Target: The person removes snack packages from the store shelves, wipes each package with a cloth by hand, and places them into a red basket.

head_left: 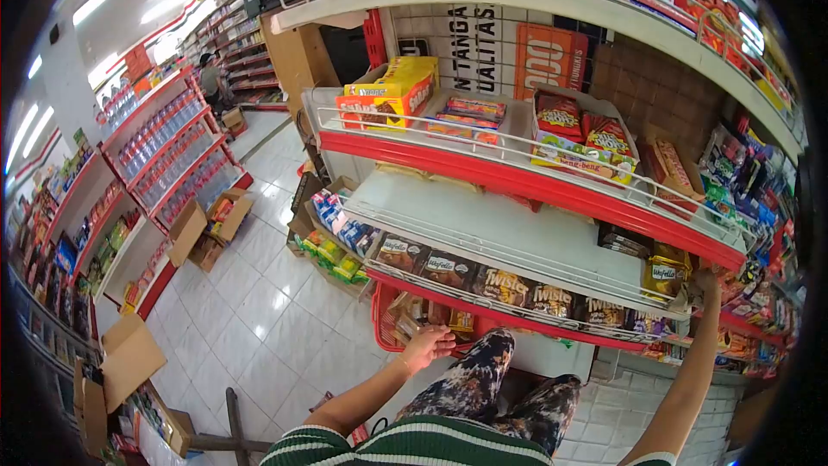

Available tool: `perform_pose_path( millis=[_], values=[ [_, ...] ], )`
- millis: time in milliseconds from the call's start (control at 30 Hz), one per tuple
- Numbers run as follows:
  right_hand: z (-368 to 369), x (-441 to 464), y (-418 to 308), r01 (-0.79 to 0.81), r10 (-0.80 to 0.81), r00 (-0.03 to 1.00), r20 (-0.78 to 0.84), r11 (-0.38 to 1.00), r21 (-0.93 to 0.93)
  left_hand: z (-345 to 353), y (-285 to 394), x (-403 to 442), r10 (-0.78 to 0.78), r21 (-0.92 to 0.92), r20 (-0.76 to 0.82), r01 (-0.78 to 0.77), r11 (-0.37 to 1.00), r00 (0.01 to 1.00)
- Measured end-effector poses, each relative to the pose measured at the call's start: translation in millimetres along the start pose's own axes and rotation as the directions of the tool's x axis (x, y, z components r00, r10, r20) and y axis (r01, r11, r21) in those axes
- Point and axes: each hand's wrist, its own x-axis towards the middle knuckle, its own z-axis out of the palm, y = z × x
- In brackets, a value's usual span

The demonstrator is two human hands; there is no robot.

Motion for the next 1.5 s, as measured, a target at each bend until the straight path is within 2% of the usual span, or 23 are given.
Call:
perform_pose_path(
  millis=[67,133,233,400,533,567,600,633,700,767,833,900,967,1033,1100,1133,1167,1233,1300,1333,1367,1433,1500],
  values=[
    [-1,1,10,0.007,-0.004,0.999,0.050,0.997,-0.075,8,2,-9,-0.030,-0.002,-0.002,0.030,1.000,1.000],
    [-28,-4,-4,0.133,-0.134,0.991,0.005,0.989,0.066,20,5,-17,-0.061,0.008,-0.004,0.061,0.998,0.998],
    [-89,-17,-54,0.098,-0.092,0.995,-0.041,0.981,0.165,36,7,-23,-0.088,0.044,-0.016,0.089,0.995,0.996],
    [-206,-24,-111,-0.024,0.072,0.993,-0.098,0.907,0.421,49,-3,-17,-0.068,0.023,0.129,0.065,0.998,0.989],
    [-302,-35,-170,-0.261,0.332,0.943,-0.024,0.781,0.568,60,-12,-11,-0.106,0.049,0.172,0.099,0.994,0.979],
    [-290,-72,-153,-0.322,0.406,0.914,-0.006,0.735,0.597,65,-13,-10,-0.140,0.034,0.181,0.136,0.990,0.973],
    [-317,-85,-170,-0.271,0.488,0.870,0.072,0.349,0.897,71,-14,-10,-0.153,0.041,0.197,0.147,0.988,0.969],
    [-342,-96,-188,-0.119,0.535,0.830,0.159,-0.108,0.987,78,-15,-11,-0.158,0.043,0.210,0.152,0.987,0.965],
    [-371,-117,-206,-0.134,0.579,0.755,0.307,-0.321,0.937,93,-18,-13,-0.174,0.070,0.271,0.161,0.984,0.947],
    [-388,-144,-225,-0.134,0.632,0.687,0.358,-0.374,0.918,108,-17,-20,-0.167,0.072,0.318,0.152,0.986,0.933],
    [-384,-173,-249,0.105,0.552,0.810,0.201,-0.473,0.875,130,-16,-30,-0.173,0.104,0.440,0.141,0.984,0.881],
    [-388,-199,-294,0.058,0.564,0.810,0.163,-0.353,0.934,148,-14,-41,-0.169,0.156,0.531,0.100,0.983,0.830],
    [-399,-220,-348,-0.012,0.424,0.883,0.202,-0.410,0.912,168,-11,-55,-0.162,0.105,0.727,0.125,0.987,0.668],
    [-409,-231,-404,-0.056,0.336,0.900,0.279,-0.543,0.838,179,-11,-63,-0.190,0.162,0.754,0.102,0.982,0.629],
    [-408,-238,-446,-0.118,0.264,0.922,0.283,-0.504,0.855,184,-13,-72,-0.147,0.061,0.824,0.173,0.983,0.547],
    [-407,-238,-462,-0.113,0.233,0.921,0.311,-0.607,0.787,179,-16,-73,-0.195,0.082,0.714,0.197,0.977,0.672],
    [-407,-238,-475,-0.107,0.196,0.922,0.335,-0.701,0.705,177,-16,-74,-0.207,0.092,0.708,0.202,0.975,0.675],
    [-410,-239,-481,-0.111,0.199,0.913,0.357,-0.719,0.686,174,-15,-75,-0.091,0.051,0.672,0.076,0.996,0.735],
    [-403,-237,-482,0.067,0.471,0.784,0.405,-0.712,0.699,170,-10,-86,-0.083,0.050,0.637,0.066,0.997,0.766],
    [-400,-234,-479,0.238,0.474,0.729,0.494,-0.852,0.467,168,-6,-91,-0.046,0.017,0.609,0.045,0.999,0.792],
    [-401,-231,-477,0.237,0.474,0.727,0.497,-0.852,0.467,165,-4,-93,-0.008,-0.018,0.579,0.023,1.000,0.815],
    [-427,-228,-472,0.401,0.543,0.582,0.606,-0.839,0.367,159,-3,-95,-0.007,-0.025,0.565,0.025,0.999,0.825],
    [-456,-221,-491,0.343,0.568,0.650,0.505,-0.812,0.473,155,-5,-96,0.021,-0.026,0.542,-0.009,1.000,0.840]
  ],
)
